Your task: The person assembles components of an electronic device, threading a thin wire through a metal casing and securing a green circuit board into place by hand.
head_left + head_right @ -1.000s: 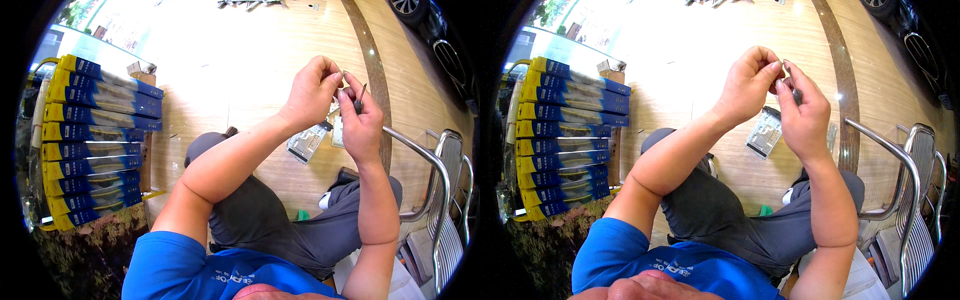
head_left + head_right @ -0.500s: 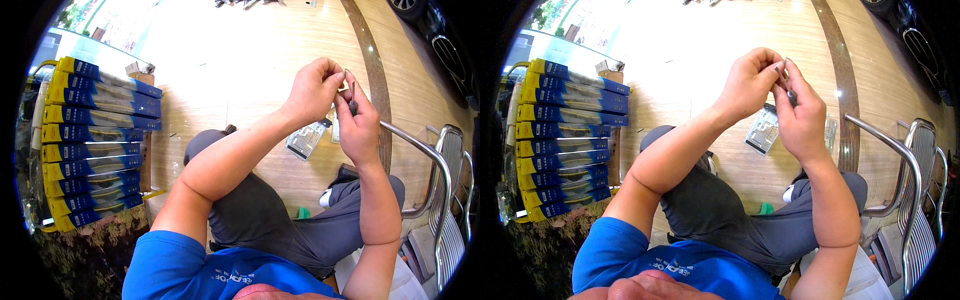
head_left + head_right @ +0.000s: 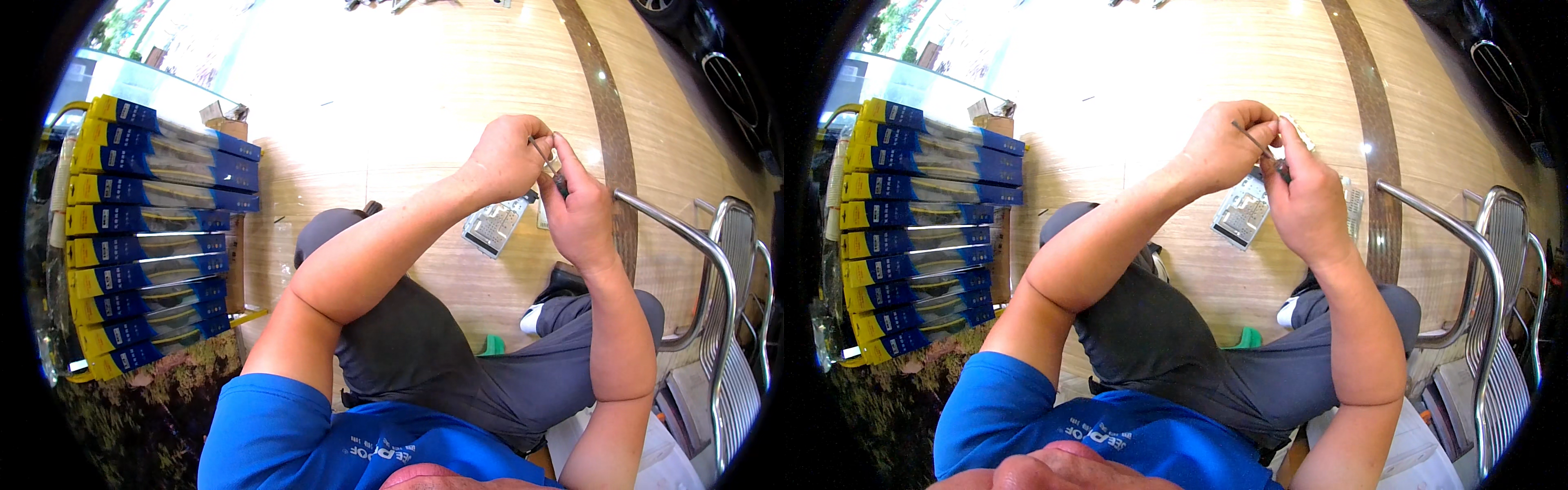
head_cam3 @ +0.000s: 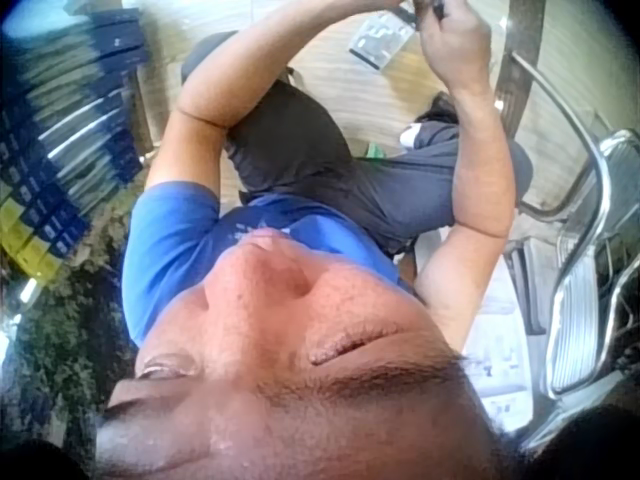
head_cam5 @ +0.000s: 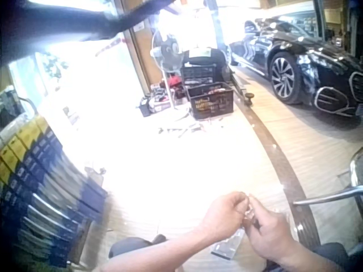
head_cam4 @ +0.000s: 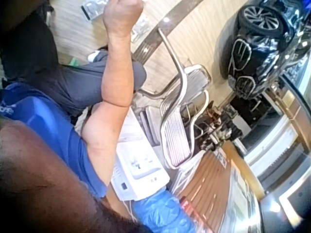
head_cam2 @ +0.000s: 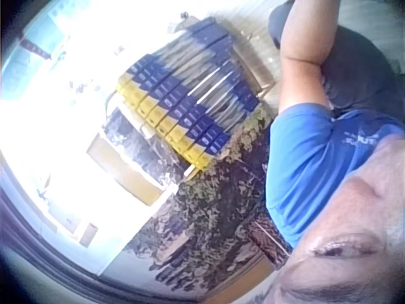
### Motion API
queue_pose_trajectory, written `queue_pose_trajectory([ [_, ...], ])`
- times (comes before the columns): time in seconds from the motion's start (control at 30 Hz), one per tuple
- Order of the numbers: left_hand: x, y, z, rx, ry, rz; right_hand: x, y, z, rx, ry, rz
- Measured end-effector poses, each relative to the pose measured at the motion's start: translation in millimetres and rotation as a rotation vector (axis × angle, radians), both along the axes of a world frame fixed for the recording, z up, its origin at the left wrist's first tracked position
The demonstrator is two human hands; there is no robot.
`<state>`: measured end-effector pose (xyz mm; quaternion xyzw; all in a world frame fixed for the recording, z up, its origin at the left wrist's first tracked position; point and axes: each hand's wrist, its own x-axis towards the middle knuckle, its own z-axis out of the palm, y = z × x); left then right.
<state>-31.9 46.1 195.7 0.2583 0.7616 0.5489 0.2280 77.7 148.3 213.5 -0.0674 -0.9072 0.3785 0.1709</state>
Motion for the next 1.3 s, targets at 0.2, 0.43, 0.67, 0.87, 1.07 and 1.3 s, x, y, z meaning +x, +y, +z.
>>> queue_pose_trajectory([
  [0.2, 5, -2, 6, -0.01, -0.072, -0.034, 6, -1, 0, 0.003, -0.118, 0.011],
  [0.43, 8, 2, 14, 0.021, -0.193, -0.066, 8, 7, -7, 0.051, -0.03, 0.031],
  [0.67, 7, 2, 10, 0.043, -0.359, -0.144, 7, 15, -22, 0.127, 0.076, 0.049],
  [0.87, 9, 1, 12, 0.069, -0.454, -0.196, 11, 15, -10, 0.082, -0.079, 0.038],
  [1.07, 6, 0, 14, 0.099, -0.467, -0.2, 9, 20, -11, 0.114, -0.011, 0.07],
  [1.3, 3, 0, 10, 0.155, -0.477, -0.176, 6, 20, -10, 0.069, 0.019, 0.075],
])
